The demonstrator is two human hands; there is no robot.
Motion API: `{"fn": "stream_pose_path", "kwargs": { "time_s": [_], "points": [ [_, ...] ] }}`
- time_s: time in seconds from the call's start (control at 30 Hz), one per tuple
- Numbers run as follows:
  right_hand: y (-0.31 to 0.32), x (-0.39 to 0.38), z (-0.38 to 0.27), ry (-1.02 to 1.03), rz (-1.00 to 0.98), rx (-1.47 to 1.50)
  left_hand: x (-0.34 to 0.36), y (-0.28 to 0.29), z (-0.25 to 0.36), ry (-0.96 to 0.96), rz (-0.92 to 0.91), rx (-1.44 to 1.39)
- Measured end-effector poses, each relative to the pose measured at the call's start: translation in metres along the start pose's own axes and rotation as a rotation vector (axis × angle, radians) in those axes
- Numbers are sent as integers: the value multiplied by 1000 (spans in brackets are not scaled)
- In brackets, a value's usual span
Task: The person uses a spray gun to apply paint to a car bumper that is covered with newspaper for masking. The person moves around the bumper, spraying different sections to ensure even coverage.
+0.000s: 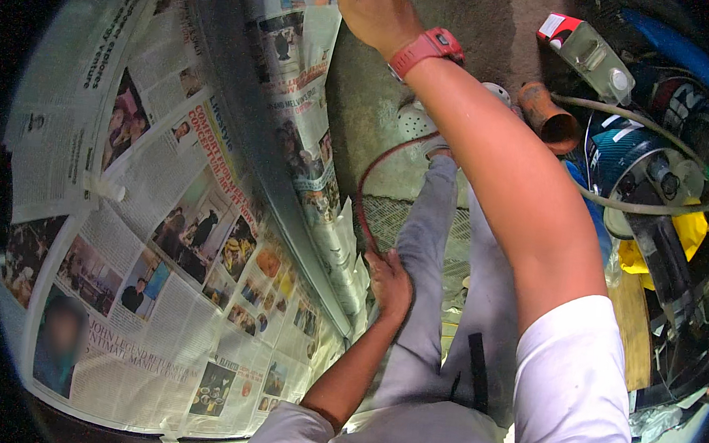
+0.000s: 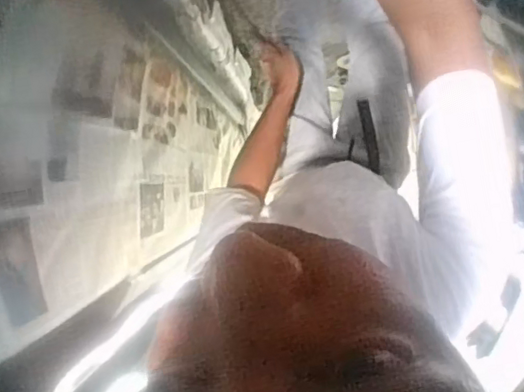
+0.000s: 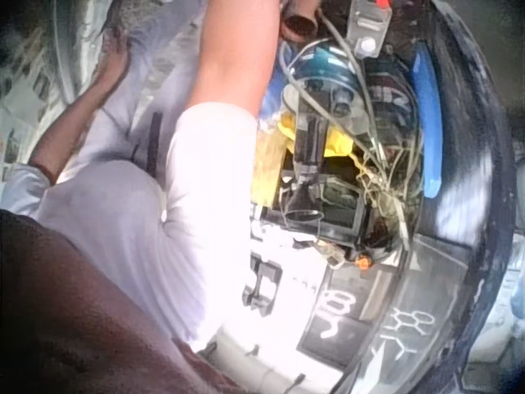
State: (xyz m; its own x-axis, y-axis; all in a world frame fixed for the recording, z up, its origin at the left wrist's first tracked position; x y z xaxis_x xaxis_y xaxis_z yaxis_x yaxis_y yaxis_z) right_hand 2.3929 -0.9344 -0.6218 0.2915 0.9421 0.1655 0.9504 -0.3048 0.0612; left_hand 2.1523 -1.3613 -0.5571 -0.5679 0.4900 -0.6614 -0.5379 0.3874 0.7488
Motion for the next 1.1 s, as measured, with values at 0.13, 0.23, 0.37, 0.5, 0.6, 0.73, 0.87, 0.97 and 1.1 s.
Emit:
{"fn": "stream_pose_path", "kwargs": {
  "time_s": [0.13, 0.23, 0.37, 0.5, 0.6, 0.73, 0.87, 0.97, 1.1],
  "points": [
    [6, -26, 42, -59, 1, -131, 16, -5, 3, 80, 43, 14],
    [-5, -81, 45, -327, -165, 19, 16, -14, -15, 209, 65, 0],
    [-32, -150, 55, -383, -450, 485, 19, -23, -12, 253, 22, 12],
    [-44, -178, 58, -448, -553, 585, 19, -32, 11, 294, -92, 116],
    [-47, -152, 73, -454, -499, 555, 23, -39, 14, 285, -149, 203],
    [-55, -84, 116, -347, -286, 456, 28, -39, 29, 164, -70, 198],
    [-57, -27, 139, -399, -2, 523, 28, -37, 37, 284, -110, 190],
    [-69, -6, 169, -368, 104, 637, 32, -34, 47, 266, -104, 153],
    [-81, -27, 183, -322, 3, 591, 38, -27, 45, 265, -110, 181]
  ]
}}
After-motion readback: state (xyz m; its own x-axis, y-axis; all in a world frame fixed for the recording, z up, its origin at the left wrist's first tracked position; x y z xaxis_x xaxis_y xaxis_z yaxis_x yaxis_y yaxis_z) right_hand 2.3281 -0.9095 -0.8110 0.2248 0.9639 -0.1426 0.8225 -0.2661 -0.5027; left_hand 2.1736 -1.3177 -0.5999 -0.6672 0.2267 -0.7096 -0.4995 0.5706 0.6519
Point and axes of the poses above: each hand's wrist, its own x-axis towards the middle knuckle, its own y-axis out of the back of the hand, z = x × y, the point moved 9 cm from there along x, towards the middle knuckle, and after that the axes turned 12 degrees about y, right-handed, at the moved point
